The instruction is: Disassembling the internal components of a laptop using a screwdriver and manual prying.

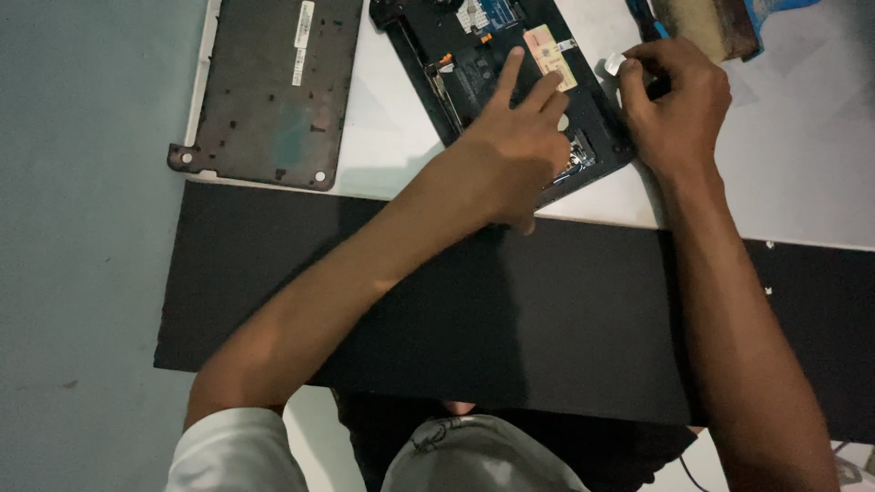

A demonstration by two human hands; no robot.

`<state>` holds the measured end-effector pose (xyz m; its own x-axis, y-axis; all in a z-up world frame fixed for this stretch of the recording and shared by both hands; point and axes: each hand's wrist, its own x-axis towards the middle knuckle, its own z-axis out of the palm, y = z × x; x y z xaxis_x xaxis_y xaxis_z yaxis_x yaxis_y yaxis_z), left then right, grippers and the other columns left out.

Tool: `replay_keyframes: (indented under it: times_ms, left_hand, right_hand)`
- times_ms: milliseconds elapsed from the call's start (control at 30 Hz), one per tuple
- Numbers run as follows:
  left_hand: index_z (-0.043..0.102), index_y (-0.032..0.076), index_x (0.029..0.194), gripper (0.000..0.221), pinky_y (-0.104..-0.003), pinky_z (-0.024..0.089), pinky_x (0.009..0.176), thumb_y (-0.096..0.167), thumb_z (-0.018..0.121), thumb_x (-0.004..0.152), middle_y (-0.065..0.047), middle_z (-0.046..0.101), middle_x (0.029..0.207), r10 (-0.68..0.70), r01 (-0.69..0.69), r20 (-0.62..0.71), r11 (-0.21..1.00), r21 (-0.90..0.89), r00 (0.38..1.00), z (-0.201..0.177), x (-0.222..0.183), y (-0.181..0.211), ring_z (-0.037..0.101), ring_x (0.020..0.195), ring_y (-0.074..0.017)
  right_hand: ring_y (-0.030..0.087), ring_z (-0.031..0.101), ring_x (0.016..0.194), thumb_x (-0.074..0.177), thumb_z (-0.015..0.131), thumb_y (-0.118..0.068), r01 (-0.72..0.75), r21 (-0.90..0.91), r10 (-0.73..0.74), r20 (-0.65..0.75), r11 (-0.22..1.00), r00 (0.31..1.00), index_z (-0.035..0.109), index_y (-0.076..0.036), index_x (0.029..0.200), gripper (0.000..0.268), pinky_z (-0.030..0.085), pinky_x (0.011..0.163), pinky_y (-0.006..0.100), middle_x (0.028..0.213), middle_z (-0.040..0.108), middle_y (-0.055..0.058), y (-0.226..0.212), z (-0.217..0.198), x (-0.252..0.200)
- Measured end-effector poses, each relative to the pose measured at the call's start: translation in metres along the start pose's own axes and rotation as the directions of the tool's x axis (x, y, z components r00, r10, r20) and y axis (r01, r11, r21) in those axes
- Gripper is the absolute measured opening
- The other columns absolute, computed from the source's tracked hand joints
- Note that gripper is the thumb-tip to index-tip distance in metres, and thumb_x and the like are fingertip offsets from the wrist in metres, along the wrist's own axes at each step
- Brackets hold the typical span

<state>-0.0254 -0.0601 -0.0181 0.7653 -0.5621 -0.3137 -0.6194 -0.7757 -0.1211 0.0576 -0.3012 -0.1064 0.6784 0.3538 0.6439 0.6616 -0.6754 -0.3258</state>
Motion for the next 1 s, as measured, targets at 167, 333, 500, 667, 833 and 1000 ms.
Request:
replay_keyframes:
  times_ms: [167,333,500,667,833,1000]
  left_hand:
    - [0.085,0.014,0.124,0.069,-0.085,0.004,0.138,0.064,0.103,0.080,-0.031,0.038,0.184,0.081,-0.088,-0.045,0.979,-0.183,0.996,-0.023,-0.026,-0.017,0.020,0.178,-0.0477]
    - [0.072,0.022,0.104,0.037,-0.075,0.012,0.142,0.053,0.090,0.096,-0.016,0.068,0.133,0.084,-0.221,-0.292,0.849,-0.479,0.953,0.001,-0.013,-0.058,0.065,0.134,-0.0354]
    - [0.038,0.038,0.185,0.102,-0.078,0.004,0.133,0.095,0.063,0.103,-0.023,0.027,0.191,-0.205,0.087,-0.332,0.937,-0.339,0.921,0.044,0.000,-0.102,0.022,0.175,-0.0490]
    - [0.022,0.036,0.191,0.121,-0.074,-0.002,0.140,0.110,0.037,0.097,-0.020,0.013,0.197,-0.284,0.196,-0.283,0.932,-0.304,0.916,0.063,0.009,-0.094,0.004,0.180,-0.0386]
    - [0.018,0.034,0.190,0.119,-0.079,0.012,0.136,0.110,0.030,0.099,-0.022,0.021,0.195,-0.376,0.332,-0.231,0.921,-0.205,0.898,0.039,0.011,-0.066,0.011,0.178,-0.0444]
    - [0.029,0.027,0.180,0.123,-0.092,0.030,0.120,0.114,0.027,0.092,-0.029,0.040,0.177,-0.516,0.498,-0.095,0.852,-0.162,0.852,0.037,0.013,-0.034,0.035,0.166,-0.0506]
  right_hand:
    - [0.032,0.081,0.106,0.123,0.077,-0.007,-0.026,0.032,0.026,0.004,0.999,1.000,0.092,0.000,0.126,0.017,0.059,0.084,0.046,0.119,0.087,0.014,-0.008,-0.003,0.003]
    - [0.031,0.080,0.106,0.125,0.078,-0.006,0.009,0.042,-0.009,-0.005,0.999,1.000,0.091,0.002,0.128,0.015,0.059,0.086,0.047,0.120,0.086,0.015,0.003,0.000,0.000]
    - [0.031,0.081,0.104,0.121,0.078,-0.007,-0.021,0.020,0.021,-0.003,1.000,1.000,0.093,0.002,0.126,0.018,0.060,0.083,0.046,0.119,0.088,0.016,-0.003,-0.002,0.002]
    - [0.029,0.077,0.106,0.123,0.076,-0.006,-0.093,0.148,0.100,-0.038,0.985,0.994,0.090,0.002,0.126,0.017,0.058,0.086,0.044,0.119,0.086,0.015,-0.001,-0.003,0.005]
    - [0.024,0.075,0.115,0.124,0.077,-0.003,-0.171,0.226,0.191,-0.071,0.959,0.979,0.086,-0.002,0.123,0.009,0.058,0.101,0.042,0.120,0.084,0.010,-0.012,-0.009,0.012]
    - [0.051,0.080,0.102,0.121,0.085,-0.004,-0.079,0.132,0.082,-0.020,0.988,0.996,0.091,-0.004,0.126,0.008,0.062,0.089,0.057,0.105,0.082,0.025,-0.044,-0.015,0.017]
